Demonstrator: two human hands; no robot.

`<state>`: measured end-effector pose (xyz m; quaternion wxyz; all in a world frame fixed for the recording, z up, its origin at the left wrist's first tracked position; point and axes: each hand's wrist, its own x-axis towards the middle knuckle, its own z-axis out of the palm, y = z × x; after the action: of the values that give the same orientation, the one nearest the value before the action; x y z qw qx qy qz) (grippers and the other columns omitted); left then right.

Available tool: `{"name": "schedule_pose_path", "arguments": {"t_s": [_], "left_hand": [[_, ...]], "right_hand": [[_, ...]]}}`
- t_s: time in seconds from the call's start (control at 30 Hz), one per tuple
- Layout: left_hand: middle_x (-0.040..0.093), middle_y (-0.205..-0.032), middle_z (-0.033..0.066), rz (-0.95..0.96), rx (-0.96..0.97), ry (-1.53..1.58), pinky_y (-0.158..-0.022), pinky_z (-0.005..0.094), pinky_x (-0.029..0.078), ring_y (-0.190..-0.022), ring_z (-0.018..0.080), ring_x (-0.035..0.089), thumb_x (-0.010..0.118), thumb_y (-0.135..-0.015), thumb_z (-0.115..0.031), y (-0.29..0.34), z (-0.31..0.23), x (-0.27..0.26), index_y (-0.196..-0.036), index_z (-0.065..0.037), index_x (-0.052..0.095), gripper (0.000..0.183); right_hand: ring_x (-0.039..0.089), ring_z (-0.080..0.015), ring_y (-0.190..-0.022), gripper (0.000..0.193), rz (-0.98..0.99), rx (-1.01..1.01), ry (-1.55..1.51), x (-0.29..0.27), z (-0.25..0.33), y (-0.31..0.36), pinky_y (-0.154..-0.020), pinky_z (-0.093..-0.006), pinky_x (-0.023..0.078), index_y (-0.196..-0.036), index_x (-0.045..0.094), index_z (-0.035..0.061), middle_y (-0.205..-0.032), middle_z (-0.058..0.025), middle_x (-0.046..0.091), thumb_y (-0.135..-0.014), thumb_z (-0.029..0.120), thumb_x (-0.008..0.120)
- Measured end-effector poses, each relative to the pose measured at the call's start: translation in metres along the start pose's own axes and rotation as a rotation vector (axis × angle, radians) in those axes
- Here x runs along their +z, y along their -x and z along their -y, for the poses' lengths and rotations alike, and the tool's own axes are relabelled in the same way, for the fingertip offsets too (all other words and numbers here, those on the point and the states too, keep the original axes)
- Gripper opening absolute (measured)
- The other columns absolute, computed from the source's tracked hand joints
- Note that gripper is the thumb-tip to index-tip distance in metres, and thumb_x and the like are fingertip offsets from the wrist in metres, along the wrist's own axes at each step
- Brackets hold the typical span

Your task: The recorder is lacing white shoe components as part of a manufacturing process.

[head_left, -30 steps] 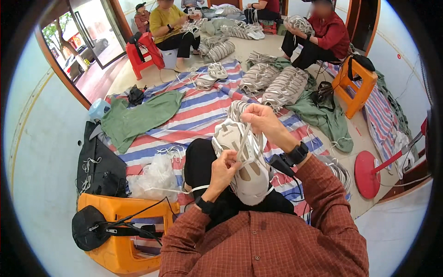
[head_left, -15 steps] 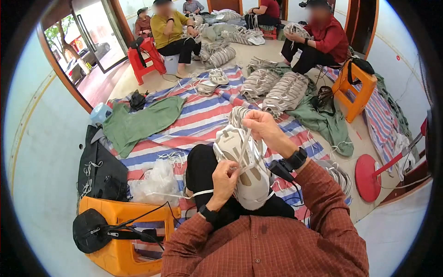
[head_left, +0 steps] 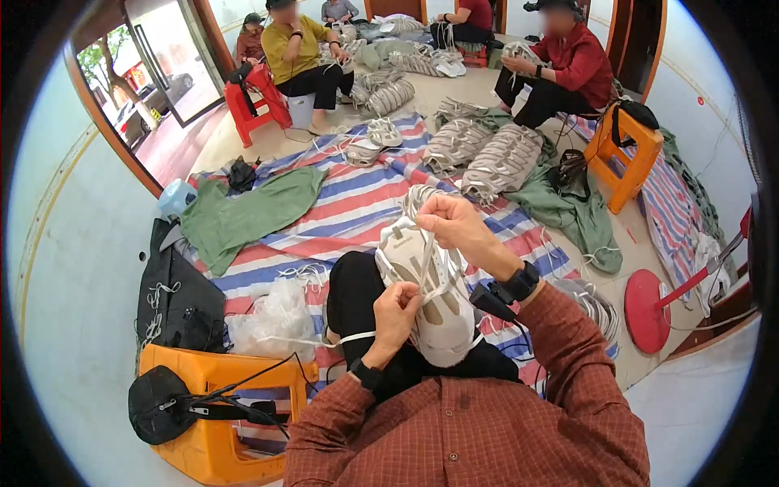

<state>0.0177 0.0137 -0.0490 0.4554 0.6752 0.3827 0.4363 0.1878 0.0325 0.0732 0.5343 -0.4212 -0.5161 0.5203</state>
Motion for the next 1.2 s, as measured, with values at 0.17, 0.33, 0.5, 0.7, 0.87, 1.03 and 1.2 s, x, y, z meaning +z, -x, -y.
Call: {"name": "schedule_pose_path", "arguments": {"t_s": [0.17, 0.33, 0.5, 0.7, 0.87, 1.03, 1.2], "left_hand": [[0.053, -0.066, -0.0017, 0.0, 0.019, -0.027, -0.053, 0.0188, 0.041, -0.057, 0.0044, 0.047, 0.064, -0.073, 0.0, -0.002, -0.002, -0.001, -0.082, 0.0, 0.058, 0.011], [0.052, -0.068, 0.0051, -0.006, 0.062, -0.058, -0.052, 0.0234, 0.043, -0.056, 0.0111, 0.051, 0.064, -0.071, 0.0, 0.0, -0.006, -0.001, -0.076, 0.0, 0.057, 0.008], [0.05, -0.076, 0.0041, 0.0, 0.137, -0.073, -0.054, 0.0217, 0.042, -0.06, 0.01, 0.05, 0.064, -0.071, 0.001, 0.0, -0.012, 0.0, -0.078, 0.0, 0.056, 0.011], [0.056, -0.084, 0.0078, -0.079, 0.492, -0.373, -0.063, 0.0286, 0.044, -0.072, 0.0201, 0.053, 0.064, -0.068, 0.001, -0.005, -0.015, 0.002, -0.08, -0.001, 0.057, 0.014], [0.058, -0.08, 0.0077, -0.058, 0.438, -0.332, -0.066, 0.0297, 0.043, -0.076, 0.0214, 0.052, 0.064, -0.067, 0.001, -0.006, -0.014, 0.0, -0.082, -0.002, 0.059, 0.016], [0.057, -0.073, 0.0068, -0.033, 0.367, -0.222, -0.063, 0.0286, 0.043, -0.071, 0.0202, 0.052, 0.065, -0.066, 0.0, -0.008, -0.01, -0.003, -0.08, -0.003, 0.06, 0.015], [0.055, -0.074, 0.0058, -0.028, 0.259, -0.175, -0.058, 0.0234, 0.042, -0.064, 0.0126, 0.053, 0.065, -0.071, -0.002, -0.008, -0.006, -0.004, -0.08, 0.0, 0.06, 0.01]], "right_hand": [[0.035, 0.0008, -0.048, 0.012, -0.036, 0.014, 0.047, 0.004, 0.002, 0.0, -0.041, -0.0149, 0.026, -0.081, 0.053, 0.0069, -0.063, 0.0079, 0.044, -0.083, 0.017, 0.058], [0.031, 0.0014, -0.048, 0.012, -0.039, 0.027, 0.029, 0.003, 0.002, 0.001, -0.041, -0.0148, 0.022, -0.079, 0.053, 0.0074, -0.063, 0.0084, 0.042, -0.084, 0.017, 0.058], [0.03, 0.0014, -0.047, 0.012, -0.066, 0.035, -0.019, -0.001, 0.0, 0.001, -0.04, -0.0152, 0.021, -0.078, 0.052, 0.0078, -0.063, 0.0084, 0.042, -0.084, 0.016, 0.058], [0.029, 0.0011, -0.046, 0.012, -0.072, 0.057, -0.064, -0.004, -0.003, 0.002, -0.039, -0.0154, 0.02, -0.078, 0.052, 0.0086, -0.063, 0.0082, 0.043, -0.083, 0.016, 0.059], [0.029, 0.0011, -0.046, 0.011, -0.04, 0.044, -0.086, -0.006, -0.003, 0.002, -0.04, -0.0155, 0.02, -0.078, 0.052, 0.0089, -0.062, 0.0084, 0.042, -0.083, 0.016, 0.059], [0.03, 0.001, -0.047, 0.012, -0.057, 0.054, -0.101, -0.008, -0.003, 0.002, -0.041, -0.0154, 0.021, -0.078, 0.052, 0.0091, -0.062, 0.0088, 0.04, -0.083, 0.016, 0.059], [0.032, 0.0002, -0.048, 0.012, -0.104, 0.068, -0.058, -0.016, -0.013, -0.001, -0.042, -0.016, 0.024, -0.076, 0.051, 0.0085, -0.06, 0.0084, 0.04, -0.082, 0.015, 0.059]]}}
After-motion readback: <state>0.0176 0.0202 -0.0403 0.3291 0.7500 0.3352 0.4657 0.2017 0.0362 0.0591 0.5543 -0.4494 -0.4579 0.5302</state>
